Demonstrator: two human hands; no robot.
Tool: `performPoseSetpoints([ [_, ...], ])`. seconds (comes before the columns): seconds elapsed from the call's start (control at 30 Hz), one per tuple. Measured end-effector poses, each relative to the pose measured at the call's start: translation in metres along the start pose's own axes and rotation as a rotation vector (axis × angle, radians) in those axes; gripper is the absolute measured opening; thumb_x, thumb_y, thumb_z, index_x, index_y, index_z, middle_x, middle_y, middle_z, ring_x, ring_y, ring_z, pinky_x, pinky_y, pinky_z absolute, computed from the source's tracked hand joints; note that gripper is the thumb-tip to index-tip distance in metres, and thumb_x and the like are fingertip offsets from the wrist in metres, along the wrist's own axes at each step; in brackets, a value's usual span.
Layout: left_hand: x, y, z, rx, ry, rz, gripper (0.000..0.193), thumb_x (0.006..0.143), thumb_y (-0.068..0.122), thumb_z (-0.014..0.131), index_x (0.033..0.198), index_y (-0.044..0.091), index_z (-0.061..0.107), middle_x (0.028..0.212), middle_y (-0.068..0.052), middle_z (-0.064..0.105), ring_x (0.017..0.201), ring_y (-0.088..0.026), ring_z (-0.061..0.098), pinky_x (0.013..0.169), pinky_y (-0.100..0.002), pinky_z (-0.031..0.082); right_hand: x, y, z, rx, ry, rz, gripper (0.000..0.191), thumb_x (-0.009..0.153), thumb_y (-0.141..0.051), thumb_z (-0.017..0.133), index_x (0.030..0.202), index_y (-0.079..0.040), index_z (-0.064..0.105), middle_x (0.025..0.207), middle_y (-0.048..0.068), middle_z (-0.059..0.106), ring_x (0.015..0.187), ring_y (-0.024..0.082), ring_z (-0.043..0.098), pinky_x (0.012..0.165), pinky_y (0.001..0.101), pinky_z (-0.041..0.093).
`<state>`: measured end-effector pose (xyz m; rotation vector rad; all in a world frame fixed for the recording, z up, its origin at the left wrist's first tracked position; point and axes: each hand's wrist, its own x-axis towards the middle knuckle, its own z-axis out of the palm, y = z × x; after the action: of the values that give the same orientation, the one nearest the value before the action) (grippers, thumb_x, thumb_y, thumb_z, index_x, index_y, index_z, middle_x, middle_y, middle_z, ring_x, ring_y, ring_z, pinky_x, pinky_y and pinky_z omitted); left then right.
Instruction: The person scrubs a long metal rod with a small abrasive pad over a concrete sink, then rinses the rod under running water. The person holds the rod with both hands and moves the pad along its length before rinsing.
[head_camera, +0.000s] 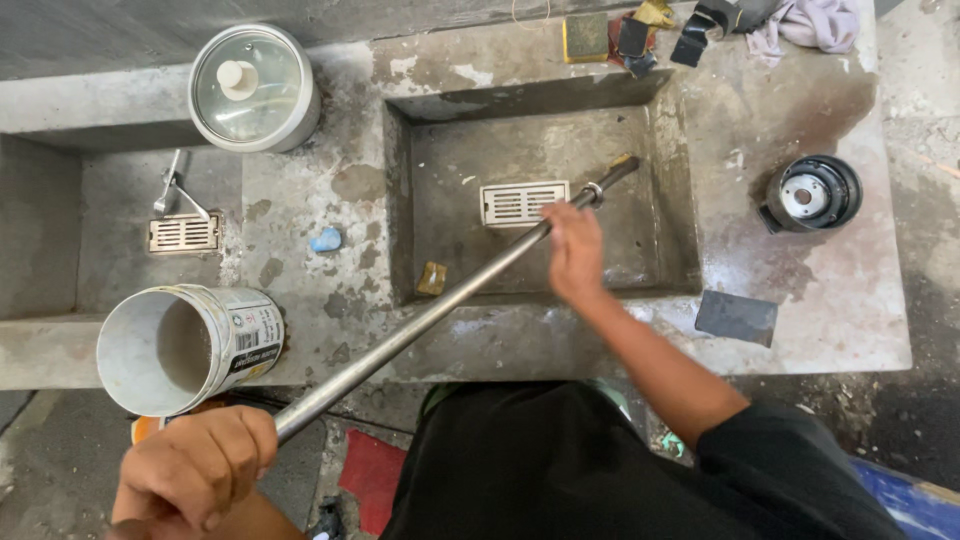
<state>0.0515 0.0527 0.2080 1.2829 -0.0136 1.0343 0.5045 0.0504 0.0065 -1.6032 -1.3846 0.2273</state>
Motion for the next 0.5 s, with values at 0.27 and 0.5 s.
performPoseSetpoints([
  [0.27,0.052,0.012,0.016,0.103,-0.154,-0.004,0.032,0.095,0.02,0.067,0.066,0.008,0.058,0.042,0.002,0.055,0.031,-0.012,0.052,0.045,-0.035,0.047,-0.02,-0.021,0.014,0.014,0.03,-0.032,0.037,0.112,-0.021,0.036,0.125,-0.007,0.068,0.13,0.012,0.069,0.132,0.031,0.06,0.119,0.0515,0.032],
  [0.5,0.071,0.01,0.023,0.015,-0.192,0.009,0.032,0.096,0.016,0.059,0.066,0.006,0.055,0.045,-0.002,0.053,0.034,-0.014,0.046,0.046,-0.035,0.04,0.012,0.016,-0.013,-0.066,-0.018,0.039,0.035,0.111,-0.023,0.038,0.118,-0.01,0.07,0.126,0.011,0.071,0.127,0.03,0.062,0.113,0.0478,0.036],
])
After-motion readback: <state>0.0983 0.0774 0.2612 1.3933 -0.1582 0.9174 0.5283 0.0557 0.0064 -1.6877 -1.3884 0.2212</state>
